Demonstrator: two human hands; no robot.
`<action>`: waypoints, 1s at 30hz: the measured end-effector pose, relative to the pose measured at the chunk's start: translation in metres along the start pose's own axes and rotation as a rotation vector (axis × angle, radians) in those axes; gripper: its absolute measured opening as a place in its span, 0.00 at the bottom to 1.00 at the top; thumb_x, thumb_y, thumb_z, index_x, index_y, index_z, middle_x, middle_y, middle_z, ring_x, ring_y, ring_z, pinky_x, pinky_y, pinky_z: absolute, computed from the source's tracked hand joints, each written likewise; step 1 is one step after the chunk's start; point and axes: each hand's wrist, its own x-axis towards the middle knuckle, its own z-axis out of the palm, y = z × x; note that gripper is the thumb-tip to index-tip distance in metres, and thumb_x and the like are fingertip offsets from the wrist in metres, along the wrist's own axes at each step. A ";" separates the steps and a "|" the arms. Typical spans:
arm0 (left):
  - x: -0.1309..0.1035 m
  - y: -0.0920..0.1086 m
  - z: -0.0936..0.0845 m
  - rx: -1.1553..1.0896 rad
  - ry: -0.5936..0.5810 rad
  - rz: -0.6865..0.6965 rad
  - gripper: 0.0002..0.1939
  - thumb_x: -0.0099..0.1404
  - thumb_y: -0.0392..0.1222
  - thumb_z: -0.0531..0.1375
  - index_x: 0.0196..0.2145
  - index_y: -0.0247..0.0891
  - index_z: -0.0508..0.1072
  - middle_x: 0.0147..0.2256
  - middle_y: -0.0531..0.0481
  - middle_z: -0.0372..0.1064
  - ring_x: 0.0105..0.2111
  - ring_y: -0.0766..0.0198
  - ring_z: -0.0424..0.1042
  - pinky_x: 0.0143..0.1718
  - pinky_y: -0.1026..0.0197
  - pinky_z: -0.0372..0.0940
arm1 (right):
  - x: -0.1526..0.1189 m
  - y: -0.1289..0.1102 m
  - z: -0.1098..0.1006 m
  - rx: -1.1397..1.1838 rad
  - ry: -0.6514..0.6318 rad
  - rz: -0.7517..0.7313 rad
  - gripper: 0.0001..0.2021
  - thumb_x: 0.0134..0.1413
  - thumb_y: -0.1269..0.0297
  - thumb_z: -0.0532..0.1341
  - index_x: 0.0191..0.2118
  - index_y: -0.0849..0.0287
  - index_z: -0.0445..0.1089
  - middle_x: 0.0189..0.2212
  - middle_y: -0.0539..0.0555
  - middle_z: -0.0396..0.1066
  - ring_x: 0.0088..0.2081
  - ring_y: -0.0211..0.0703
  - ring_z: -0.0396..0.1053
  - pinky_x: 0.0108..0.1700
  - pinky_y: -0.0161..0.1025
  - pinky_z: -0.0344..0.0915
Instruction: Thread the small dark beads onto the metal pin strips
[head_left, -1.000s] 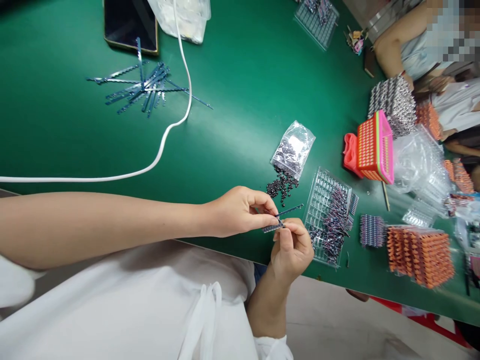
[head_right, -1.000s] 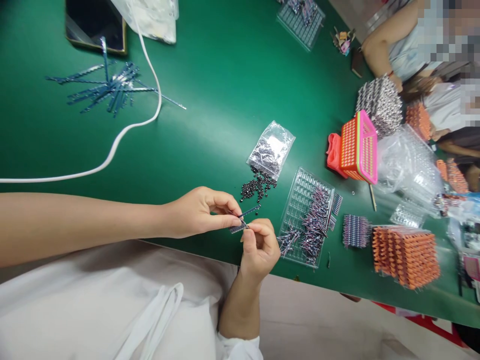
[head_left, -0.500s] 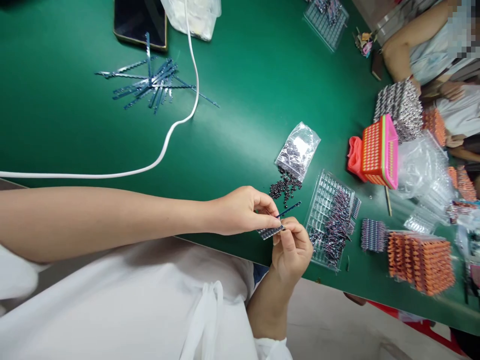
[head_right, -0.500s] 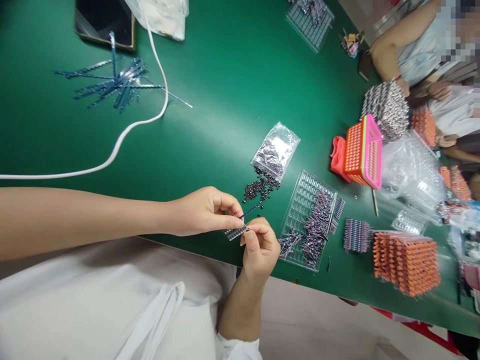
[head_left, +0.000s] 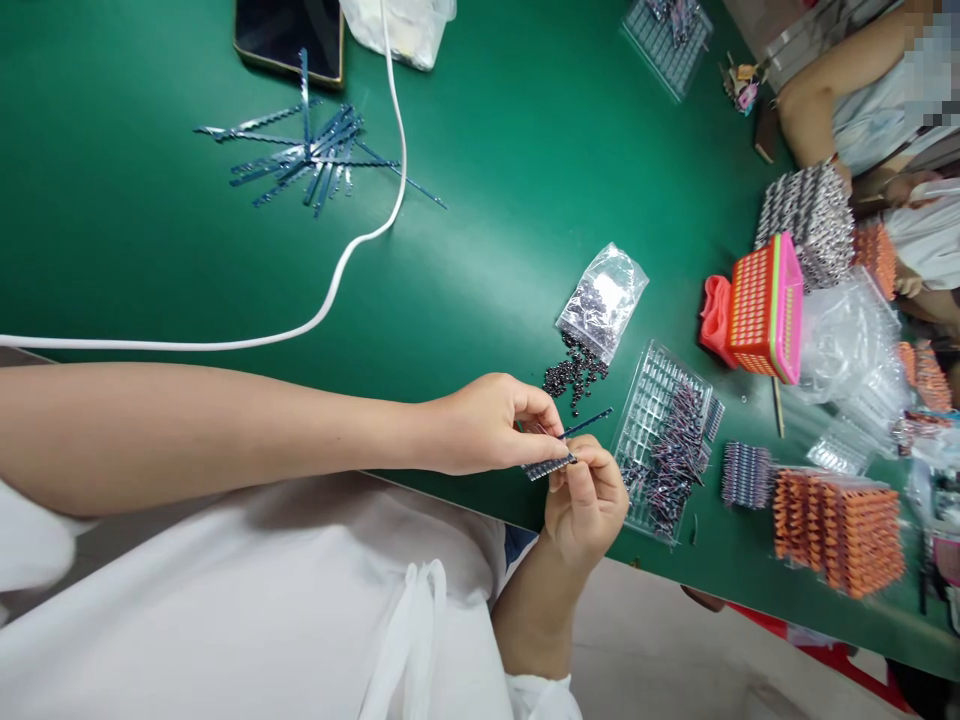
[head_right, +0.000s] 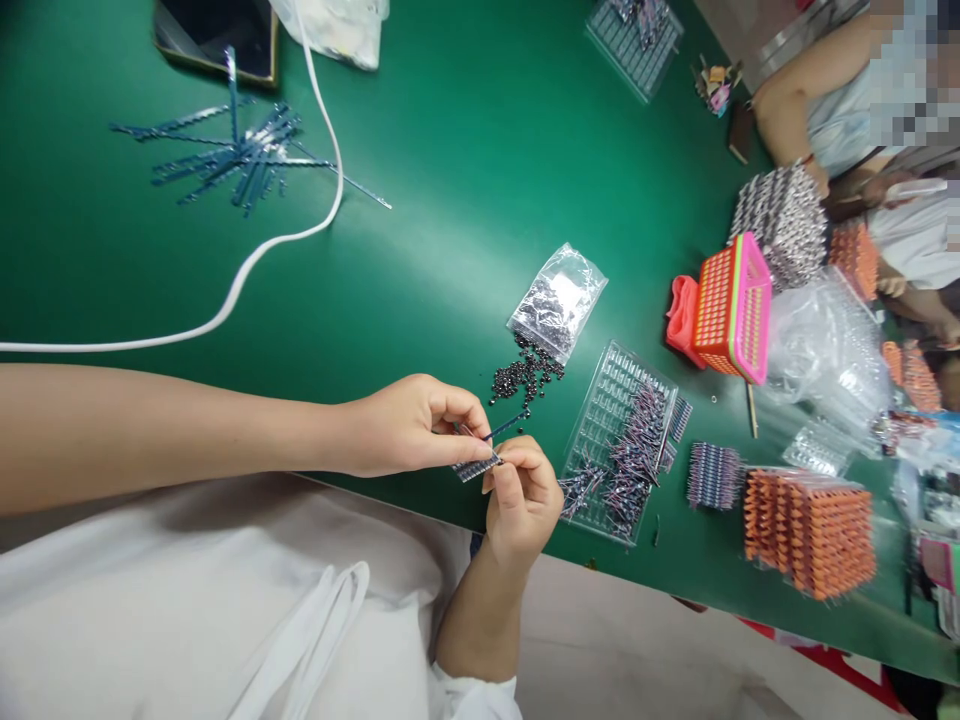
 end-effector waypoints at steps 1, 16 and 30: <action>0.000 -0.001 0.000 -0.008 0.003 0.005 0.08 0.60 0.42 0.64 0.30 0.34 0.76 0.27 0.51 0.75 0.28 0.66 0.72 0.30 0.65 0.65 | 0.000 0.000 0.000 -0.004 0.005 0.000 0.05 0.60 0.63 0.60 0.34 0.57 0.69 0.26 0.47 0.62 0.23 0.32 0.61 0.22 0.31 0.54; 0.000 0.007 -0.004 0.121 -0.030 0.012 0.08 0.61 0.41 0.62 0.28 0.33 0.76 0.24 0.53 0.73 0.24 0.71 0.67 0.27 0.68 0.60 | 0.000 -0.001 -0.002 0.096 -0.002 0.092 0.02 0.55 0.63 0.66 0.33 0.54 0.74 0.26 0.47 0.65 0.24 0.33 0.64 0.21 0.30 0.59; 0.000 0.003 -0.006 0.220 -0.150 0.033 0.08 0.61 0.38 0.60 0.26 0.34 0.74 0.23 0.52 0.74 0.23 0.68 0.67 0.24 0.67 0.58 | 0.000 -0.002 -0.011 0.211 -0.123 0.337 0.07 0.48 0.61 0.72 0.30 0.56 0.76 0.27 0.48 0.72 0.21 0.34 0.70 0.19 0.31 0.69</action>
